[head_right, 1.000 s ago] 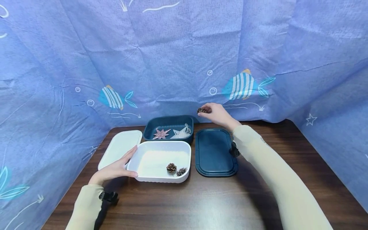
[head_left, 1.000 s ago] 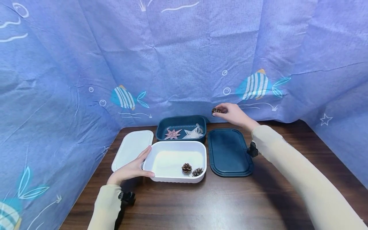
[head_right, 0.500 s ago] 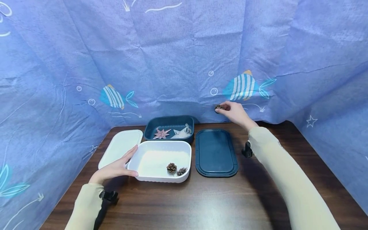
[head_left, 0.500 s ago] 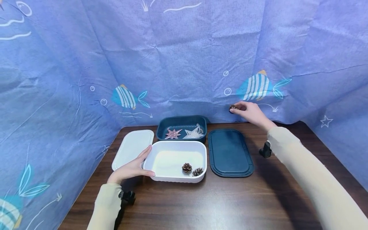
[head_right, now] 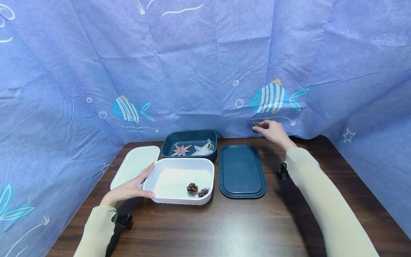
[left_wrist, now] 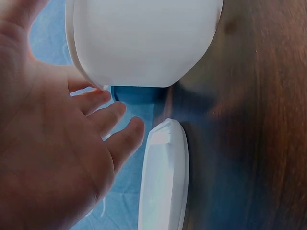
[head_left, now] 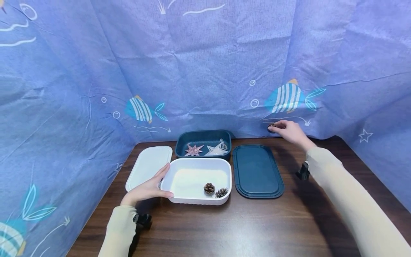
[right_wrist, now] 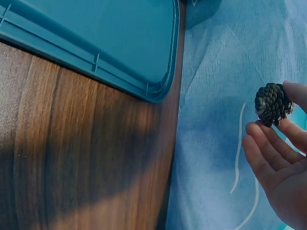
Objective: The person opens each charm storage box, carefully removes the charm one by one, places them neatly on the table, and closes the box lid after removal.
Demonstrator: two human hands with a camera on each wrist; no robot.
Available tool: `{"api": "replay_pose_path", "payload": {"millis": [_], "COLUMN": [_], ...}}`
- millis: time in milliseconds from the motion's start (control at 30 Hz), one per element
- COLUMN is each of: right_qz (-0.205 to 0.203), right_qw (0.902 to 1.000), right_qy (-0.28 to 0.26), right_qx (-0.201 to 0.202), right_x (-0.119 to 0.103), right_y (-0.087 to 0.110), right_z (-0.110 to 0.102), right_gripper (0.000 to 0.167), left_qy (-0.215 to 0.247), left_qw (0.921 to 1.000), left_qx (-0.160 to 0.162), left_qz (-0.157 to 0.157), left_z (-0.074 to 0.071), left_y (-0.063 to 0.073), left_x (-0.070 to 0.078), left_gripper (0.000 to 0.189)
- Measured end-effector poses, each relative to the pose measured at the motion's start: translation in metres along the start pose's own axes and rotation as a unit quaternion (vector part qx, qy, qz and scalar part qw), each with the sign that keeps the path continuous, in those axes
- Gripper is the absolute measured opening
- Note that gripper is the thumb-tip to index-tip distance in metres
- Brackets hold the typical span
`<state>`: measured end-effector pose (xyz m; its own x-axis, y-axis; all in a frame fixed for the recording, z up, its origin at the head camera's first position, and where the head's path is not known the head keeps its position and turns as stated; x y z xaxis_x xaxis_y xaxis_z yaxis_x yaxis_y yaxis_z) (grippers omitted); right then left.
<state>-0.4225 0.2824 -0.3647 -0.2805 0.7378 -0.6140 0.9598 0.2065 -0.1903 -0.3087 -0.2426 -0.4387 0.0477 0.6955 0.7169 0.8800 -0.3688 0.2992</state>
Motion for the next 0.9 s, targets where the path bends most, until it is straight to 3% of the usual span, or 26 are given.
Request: {"api": "replay_pose_path", "payload": {"millis": [500, 900], "right_qz": [0.026, 0.074], "right_qw": [0.9995, 0.9972], "right_qy": [0.001, 0.006], "right_qx": [0.018, 0.001], "right_x": [0.025, 0.059], "right_y": [0.011, 0.022], "right_z": [0.005, 0.02], "right_gripper": [0.073, 0.079], "left_qy": [0.005, 0.021], "left_qw": [1.0, 0.9996], "left_qx": [0.0, -0.002], "left_qz": [-0.006, -0.02], "left_z": [0.002, 0.005], "left_y": [0.001, 0.001], "left_x": [0.003, 0.001], "left_gripper": [0.118, 0.118]}}
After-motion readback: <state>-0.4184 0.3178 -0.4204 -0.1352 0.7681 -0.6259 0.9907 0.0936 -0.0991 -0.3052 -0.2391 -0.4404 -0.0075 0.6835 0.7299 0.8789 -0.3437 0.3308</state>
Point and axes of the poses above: each hand's wrist, its own y-axis away from the middle knuckle, its own z-axis out of the palm, x = y × z, the point moved 7 cm from there along -y, towards the middle knuckle, and after that the axes turned 8 degrees about -z, right-handed, at the moved point
